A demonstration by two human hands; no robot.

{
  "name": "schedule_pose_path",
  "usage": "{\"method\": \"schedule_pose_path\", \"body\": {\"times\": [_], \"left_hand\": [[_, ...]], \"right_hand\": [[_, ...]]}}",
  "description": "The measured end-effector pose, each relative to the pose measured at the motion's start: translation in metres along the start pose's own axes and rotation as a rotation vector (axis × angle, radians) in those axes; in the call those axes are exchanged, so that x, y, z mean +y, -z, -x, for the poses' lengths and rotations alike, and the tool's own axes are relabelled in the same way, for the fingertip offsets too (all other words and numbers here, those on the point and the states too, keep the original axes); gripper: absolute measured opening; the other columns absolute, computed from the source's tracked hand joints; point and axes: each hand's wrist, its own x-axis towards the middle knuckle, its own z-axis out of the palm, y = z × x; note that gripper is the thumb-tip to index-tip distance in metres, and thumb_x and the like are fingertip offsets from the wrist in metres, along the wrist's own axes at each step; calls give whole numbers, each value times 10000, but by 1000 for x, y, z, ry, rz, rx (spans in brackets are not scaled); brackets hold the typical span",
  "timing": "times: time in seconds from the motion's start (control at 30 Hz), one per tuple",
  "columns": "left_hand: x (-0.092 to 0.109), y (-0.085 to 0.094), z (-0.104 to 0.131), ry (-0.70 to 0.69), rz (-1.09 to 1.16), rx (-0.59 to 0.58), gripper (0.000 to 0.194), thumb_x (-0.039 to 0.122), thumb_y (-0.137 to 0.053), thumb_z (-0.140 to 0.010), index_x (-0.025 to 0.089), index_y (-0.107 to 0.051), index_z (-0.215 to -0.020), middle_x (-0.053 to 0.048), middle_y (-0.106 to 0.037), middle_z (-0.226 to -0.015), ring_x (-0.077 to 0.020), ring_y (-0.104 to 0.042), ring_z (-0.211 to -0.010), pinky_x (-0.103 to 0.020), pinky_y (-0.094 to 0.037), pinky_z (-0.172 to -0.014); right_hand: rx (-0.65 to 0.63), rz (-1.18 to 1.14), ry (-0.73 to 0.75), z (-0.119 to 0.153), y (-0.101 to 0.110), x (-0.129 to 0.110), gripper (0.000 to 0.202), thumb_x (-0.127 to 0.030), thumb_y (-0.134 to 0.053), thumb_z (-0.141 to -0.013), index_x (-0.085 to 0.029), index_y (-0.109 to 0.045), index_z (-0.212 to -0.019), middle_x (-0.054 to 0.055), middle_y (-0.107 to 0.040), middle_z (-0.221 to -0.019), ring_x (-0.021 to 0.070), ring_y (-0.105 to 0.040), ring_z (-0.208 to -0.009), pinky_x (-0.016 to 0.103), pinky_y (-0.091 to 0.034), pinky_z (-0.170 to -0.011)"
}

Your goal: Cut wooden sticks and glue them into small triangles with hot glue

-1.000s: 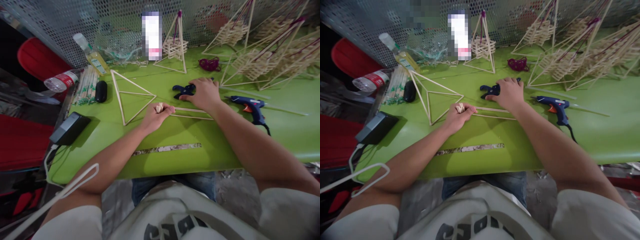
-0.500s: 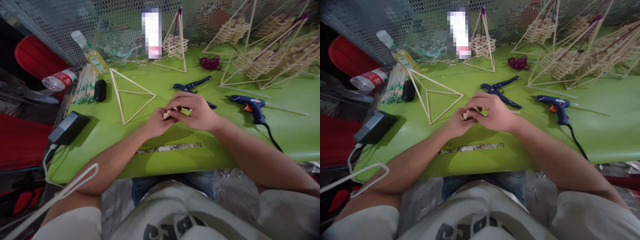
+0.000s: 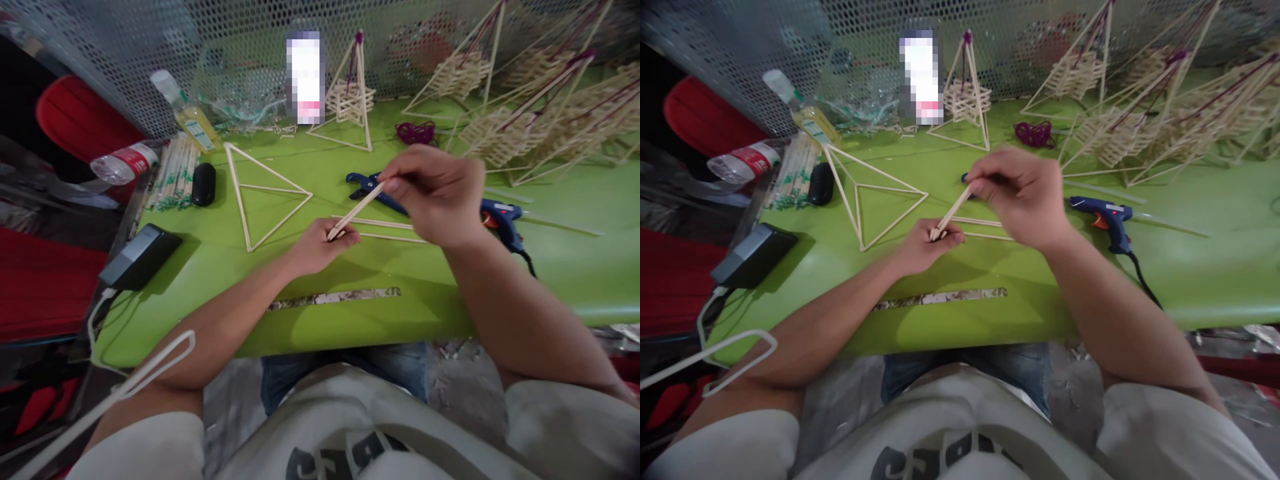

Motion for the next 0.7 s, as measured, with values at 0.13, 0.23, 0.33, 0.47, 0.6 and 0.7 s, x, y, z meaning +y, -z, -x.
{"method": "schedule_pose_path", "body": {"times": [0.13, 0.23, 0.33, 0.47, 0.6, 0.7], "left_hand": [[-3, 0, -1, -51, 4, -3, 303, 490, -712, -1029, 202, -799, -998, -10, -649, -754, -125, -495, -610, -290, -366, -562], [-9, -1, -2, -166, 92, -4, 257, 462, -753, -992, 216, -789, -926, -19, -665, -744, -131, -521, -609, -293, -396, -551], [-15, 1, -3, -297, 176, 42, 286, 504, -792, -959, 223, -778, -908, -16, -674, -741, -119, -503, -572, -282, -397, -511], [-20, 14, -7, -337, 60, 94, 208, 413, -784, -989, 211, -793, -939, -23, -707, -772, -117, -518, -579, -267, -405, -518], [-20, 29, -14, -246, -128, 285, 201, 384, -725, -1028, 203, -812, -1024, -48, -741, -837, -143, -548, -634, -275, -404, -576], [-11, 27, -20, -110, -229, 366, 288, 385, -588, -1111, 192, -801, -1134, -53, -735, -860, -144, -514, -619, -271, -371, -590]], "right_hand": [[48, -68, -207, -11, 34, 13, 177, -389, -898, -936, -232, -818, -953, 22, -685, -788, 142, -510, -658, 346, -440, -642], [-236, -2, -452, -14, 48, 25, 243, -430, -887, -894, -204, -825, -957, 14, -691, -770, 138, -522, -670, 329, -409, -649], [-565, 110, -567, -13, 40, 28, 295, -489, -808, -905, -196, -817, -938, 17, -731, -798, 159, -587, -711, 331, -437, -696], [-928, 192, -618, -5, 11, 22, 259, -430, -686, -956, -207, -757, -845, 3, -687, -682, 159, -571, -612, 337, -412, -649], [-1004, 297, -601, 6, -8, 15, 272, -390, -628, -968, -213, -704, -777, -1, -645, -588, 154, -530, -525, 347, -378, -602], [-962, 325, -614, 8, -12, 12, 245, -379, -633, -965, -206, -745, -833, 11, -699, -626, 166, -593, -530, 339, -426, -600]]}}
